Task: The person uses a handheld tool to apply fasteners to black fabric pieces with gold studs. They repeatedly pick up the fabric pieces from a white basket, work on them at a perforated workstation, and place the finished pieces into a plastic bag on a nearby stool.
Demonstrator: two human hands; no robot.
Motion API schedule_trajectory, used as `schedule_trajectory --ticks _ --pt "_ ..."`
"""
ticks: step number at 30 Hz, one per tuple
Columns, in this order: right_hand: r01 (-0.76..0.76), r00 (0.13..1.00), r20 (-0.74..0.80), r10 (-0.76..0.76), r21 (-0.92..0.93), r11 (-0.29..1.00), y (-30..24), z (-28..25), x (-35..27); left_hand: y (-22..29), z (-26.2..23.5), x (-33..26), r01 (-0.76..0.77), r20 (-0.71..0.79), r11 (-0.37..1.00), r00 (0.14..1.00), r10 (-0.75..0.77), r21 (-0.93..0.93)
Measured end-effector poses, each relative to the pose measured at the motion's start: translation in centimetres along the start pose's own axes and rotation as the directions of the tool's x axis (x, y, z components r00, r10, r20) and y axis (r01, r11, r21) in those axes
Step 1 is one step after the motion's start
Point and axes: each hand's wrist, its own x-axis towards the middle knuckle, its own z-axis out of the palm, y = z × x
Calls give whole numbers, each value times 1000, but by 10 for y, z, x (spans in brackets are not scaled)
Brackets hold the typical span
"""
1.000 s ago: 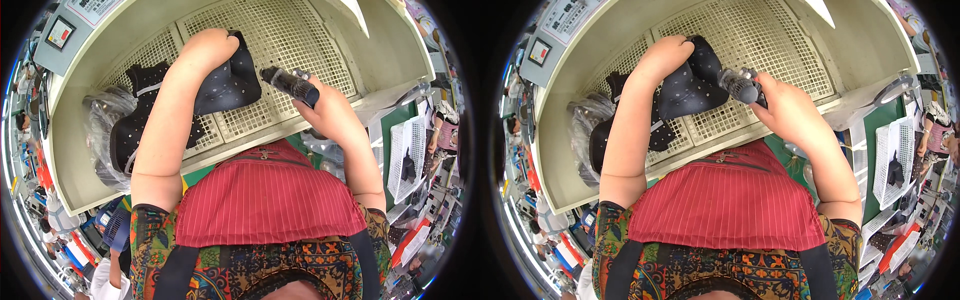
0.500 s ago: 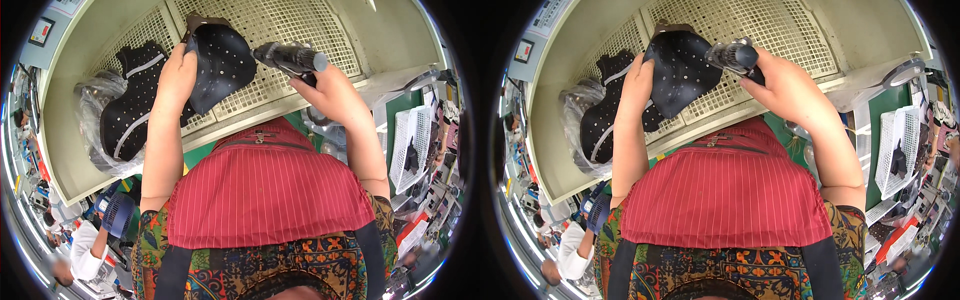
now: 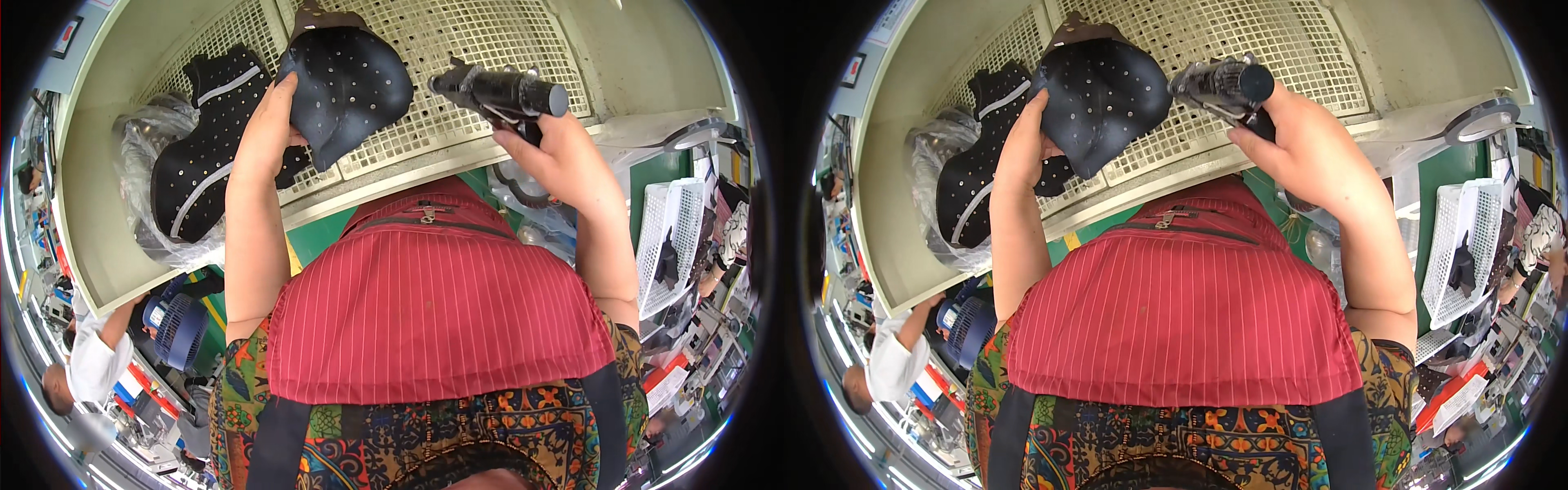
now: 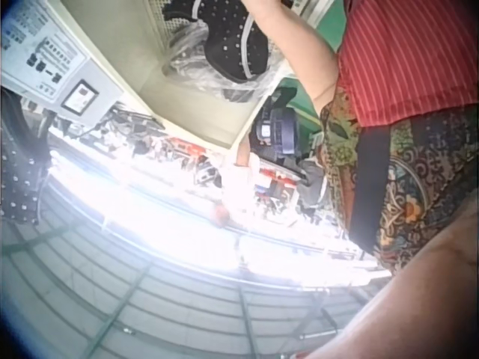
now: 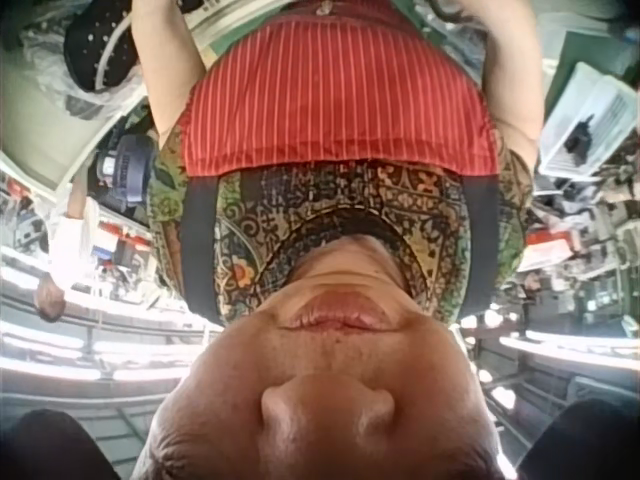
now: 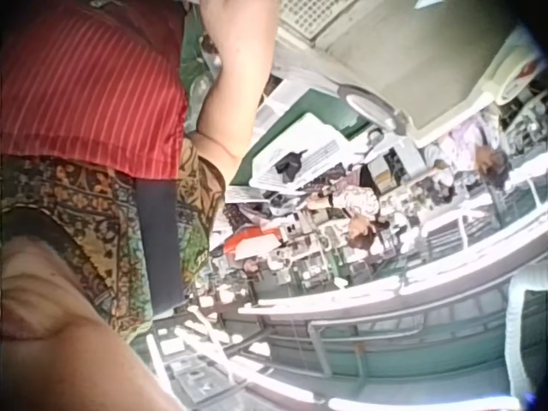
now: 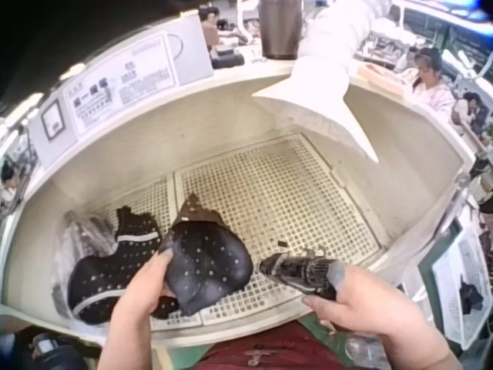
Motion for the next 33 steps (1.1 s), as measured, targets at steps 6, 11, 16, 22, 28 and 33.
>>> schedule_trajectory --ticks 6,11,16,22,28,33 --pt "-9 997 79 11 -28 1000 -3 3 -6 -9 -3 5 -40 17 997 999 41 -62" --pt "-20 981 192 16 23 1000 -16 2 -12 -16 -6 10 -44 39 994 998 48 -96" --pt "62 996 48 -69 140 988 12 8 -3 -10 -6 -2 -147 -93 989 984 149 27" --pt "-392 910 104 401 533 750 81 12 27 17 -1 -3 -279 -109 959 956 274 -39" --pt "-423 868 -293 400 -20 906 87 15 9 66 -23 -7 -199 141 829 939 315 -523" --pt "-76 909 -342 237 424 903 35 27 -60 83 24 -23 -169 343 813 844 412 -558"
